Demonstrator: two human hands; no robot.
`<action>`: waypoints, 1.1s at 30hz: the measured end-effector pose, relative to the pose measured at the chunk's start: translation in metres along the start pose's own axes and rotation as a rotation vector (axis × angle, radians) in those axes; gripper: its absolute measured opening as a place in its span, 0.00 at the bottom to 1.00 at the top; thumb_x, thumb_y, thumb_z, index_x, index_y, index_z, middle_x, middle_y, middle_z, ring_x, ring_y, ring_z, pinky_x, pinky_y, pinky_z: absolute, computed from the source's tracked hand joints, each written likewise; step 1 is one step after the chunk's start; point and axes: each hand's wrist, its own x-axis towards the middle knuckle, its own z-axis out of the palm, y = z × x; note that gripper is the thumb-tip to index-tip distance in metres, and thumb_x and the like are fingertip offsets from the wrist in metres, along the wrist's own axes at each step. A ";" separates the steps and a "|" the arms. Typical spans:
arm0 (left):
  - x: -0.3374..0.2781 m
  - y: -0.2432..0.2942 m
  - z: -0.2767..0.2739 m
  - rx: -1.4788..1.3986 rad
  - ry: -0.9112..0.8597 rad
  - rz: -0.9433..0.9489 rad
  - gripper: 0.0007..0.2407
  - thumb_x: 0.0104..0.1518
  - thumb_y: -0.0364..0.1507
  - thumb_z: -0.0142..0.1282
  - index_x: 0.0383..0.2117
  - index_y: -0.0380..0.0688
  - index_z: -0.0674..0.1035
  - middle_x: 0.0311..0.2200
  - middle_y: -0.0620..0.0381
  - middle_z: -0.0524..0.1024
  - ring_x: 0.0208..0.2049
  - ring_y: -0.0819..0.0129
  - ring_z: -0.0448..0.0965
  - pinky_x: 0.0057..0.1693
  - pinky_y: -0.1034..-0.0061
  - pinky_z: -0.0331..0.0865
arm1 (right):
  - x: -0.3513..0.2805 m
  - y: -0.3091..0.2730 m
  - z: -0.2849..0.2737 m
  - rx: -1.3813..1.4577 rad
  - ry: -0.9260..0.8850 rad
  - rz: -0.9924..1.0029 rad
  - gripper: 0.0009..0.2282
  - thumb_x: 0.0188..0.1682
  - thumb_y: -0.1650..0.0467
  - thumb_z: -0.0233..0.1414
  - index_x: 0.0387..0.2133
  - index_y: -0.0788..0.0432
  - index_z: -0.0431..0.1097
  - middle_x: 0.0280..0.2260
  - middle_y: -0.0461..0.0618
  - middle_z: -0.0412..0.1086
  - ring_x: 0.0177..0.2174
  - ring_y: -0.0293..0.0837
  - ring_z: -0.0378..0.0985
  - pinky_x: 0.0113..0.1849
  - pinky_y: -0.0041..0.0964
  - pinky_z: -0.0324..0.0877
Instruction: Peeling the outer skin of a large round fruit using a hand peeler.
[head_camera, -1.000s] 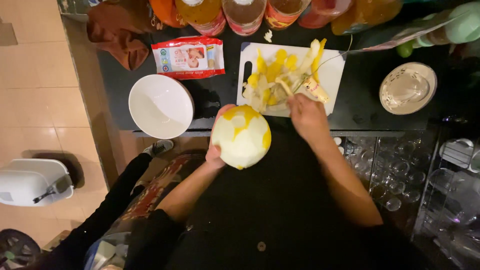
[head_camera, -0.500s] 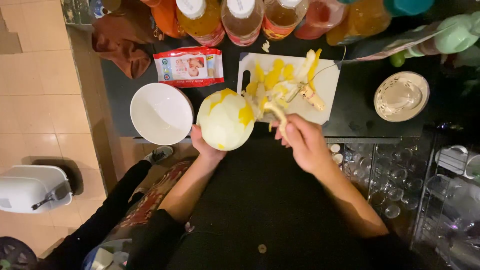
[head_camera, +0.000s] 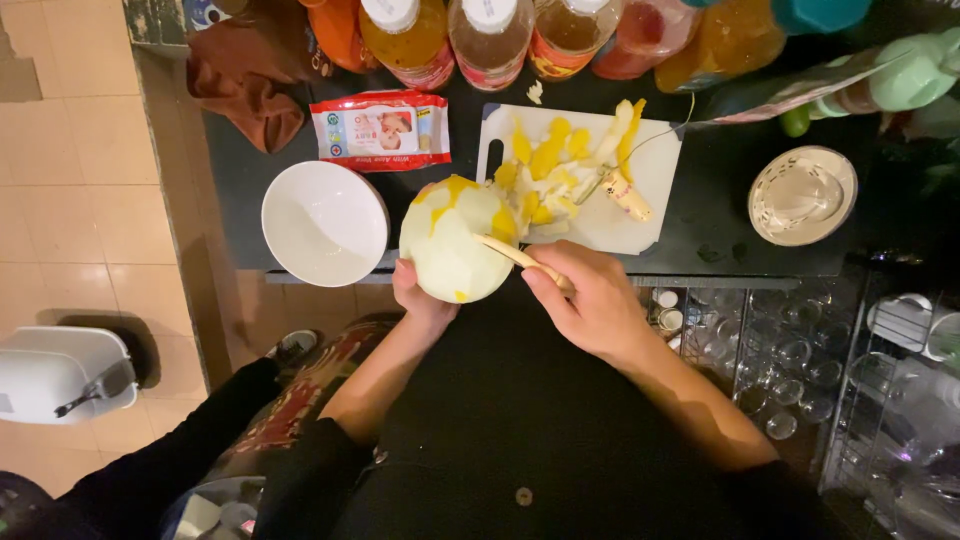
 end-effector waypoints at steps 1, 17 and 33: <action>0.001 0.002 0.003 -0.001 0.000 0.001 0.45 0.57 0.58 0.52 0.71 0.34 0.55 0.66 0.42 0.64 0.64 0.52 0.68 0.68 0.61 0.65 | 0.001 0.000 0.000 -0.001 0.000 -0.001 0.09 0.53 0.70 0.55 0.41 0.65 0.73 0.32 0.56 0.75 0.29 0.54 0.80 0.32 0.41 0.73; 0.003 -0.001 0.003 0.040 -0.025 0.041 0.42 0.59 0.56 0.51 0.71 0.33 0.56 0.65 0.42 0.65 0.62 0.53 0.71 0.66 0.62 0.68 | 0.005 0.004 0.003 0.159 -0.155 0.259 0.09 0.55 0.68 0.51 0.40 0.61 0.76 0.26 0.51 0.77 0.23 0.49 0.81 0.29 0.38 0.73; -0.005 0.001 0.013 0.050 -0.091 0.078 0.41 0.59 0.53 0.51 0.72 0.37 0.54 0.66 0.44 0.63 0.65 0.54 0.69 0.68 0.63 0.67 | 0.007 -0.005 -0.002 -0.026 0.088 0.036 0.07 0.51 0.71 0.58 0.40 0.63 0.76 0.28 0.55 0.75 0.24 0.51 0.78 0.29 0.39 0.71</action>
